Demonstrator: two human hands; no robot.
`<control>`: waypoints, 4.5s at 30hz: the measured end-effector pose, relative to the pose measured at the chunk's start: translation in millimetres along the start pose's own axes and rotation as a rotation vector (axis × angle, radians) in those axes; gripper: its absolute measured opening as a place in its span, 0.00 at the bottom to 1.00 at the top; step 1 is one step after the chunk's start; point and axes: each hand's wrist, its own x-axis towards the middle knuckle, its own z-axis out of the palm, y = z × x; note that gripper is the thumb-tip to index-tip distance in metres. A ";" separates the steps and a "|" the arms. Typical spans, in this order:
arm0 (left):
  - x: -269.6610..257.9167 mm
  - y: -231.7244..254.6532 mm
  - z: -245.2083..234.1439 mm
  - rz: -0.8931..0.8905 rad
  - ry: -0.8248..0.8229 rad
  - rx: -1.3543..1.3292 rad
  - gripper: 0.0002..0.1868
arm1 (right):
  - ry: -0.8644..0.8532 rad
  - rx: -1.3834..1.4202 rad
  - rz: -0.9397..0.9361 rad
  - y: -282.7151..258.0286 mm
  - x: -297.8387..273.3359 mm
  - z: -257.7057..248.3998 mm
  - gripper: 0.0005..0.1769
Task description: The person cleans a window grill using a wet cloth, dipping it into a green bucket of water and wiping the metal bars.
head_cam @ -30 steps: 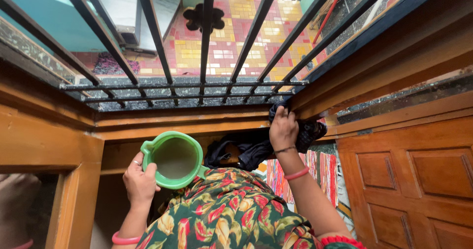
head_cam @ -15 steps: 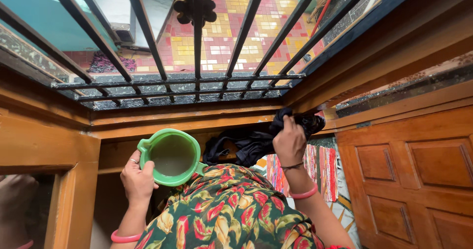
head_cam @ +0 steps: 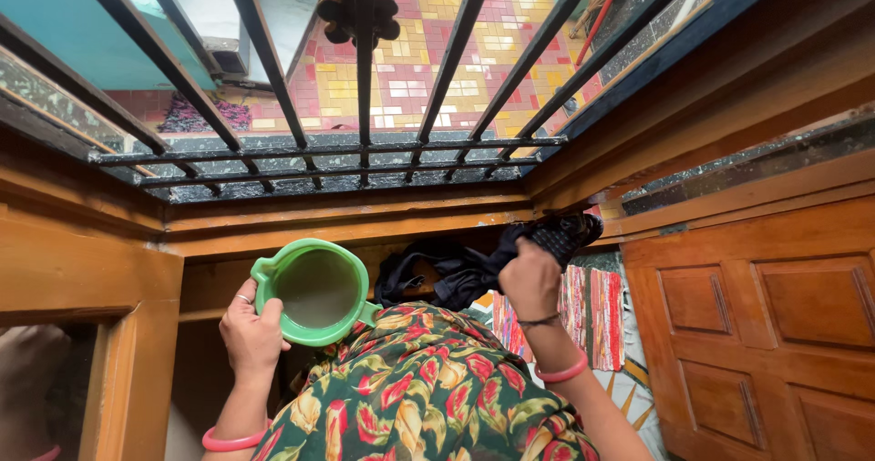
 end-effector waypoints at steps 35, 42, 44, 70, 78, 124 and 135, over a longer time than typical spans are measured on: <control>-1.1 -1.6 -3.9 -0.026 0.002 -0.006 0.26 | 0.366 0.208 -0.413 -60.8 26.4 -1.7 0.24; -3.1 3.9 -5.5 -0.048 0.015 -0.008 0.27 | 0.467 0.283 -0.347 -58.4 19.9 30.9 0.21; -4.7 5.7 -6.6 -0.033 0.001 -0.018 0.27 | 0.517 0.304 -0.429 -85.6 11.3 32.3 0.23; -4.8 9.9 -8.8 -0.066 -0.010 -0.027 0.25 | 0.390 0.302 -0.385 -32.8 54.3 20.6 0.27; -2.7 8.0 -9.9 -0.063 -0.006 -0.022 0.25 | 0.470 0.273 -0.352 -91.8 38.4 2.6 0.22; -3.4 5.0 -10.8 -0.071 -0.004 -0.014 0.26 | 0.452 0.228 -0.847 -165.4 29.1 7.5 0.23; -6.0 -4.3 -20.7 -0.035 0.062 -0.110 0.24 | 0.527 0.262 -0.628 -82.0 23.1 17.9 0.29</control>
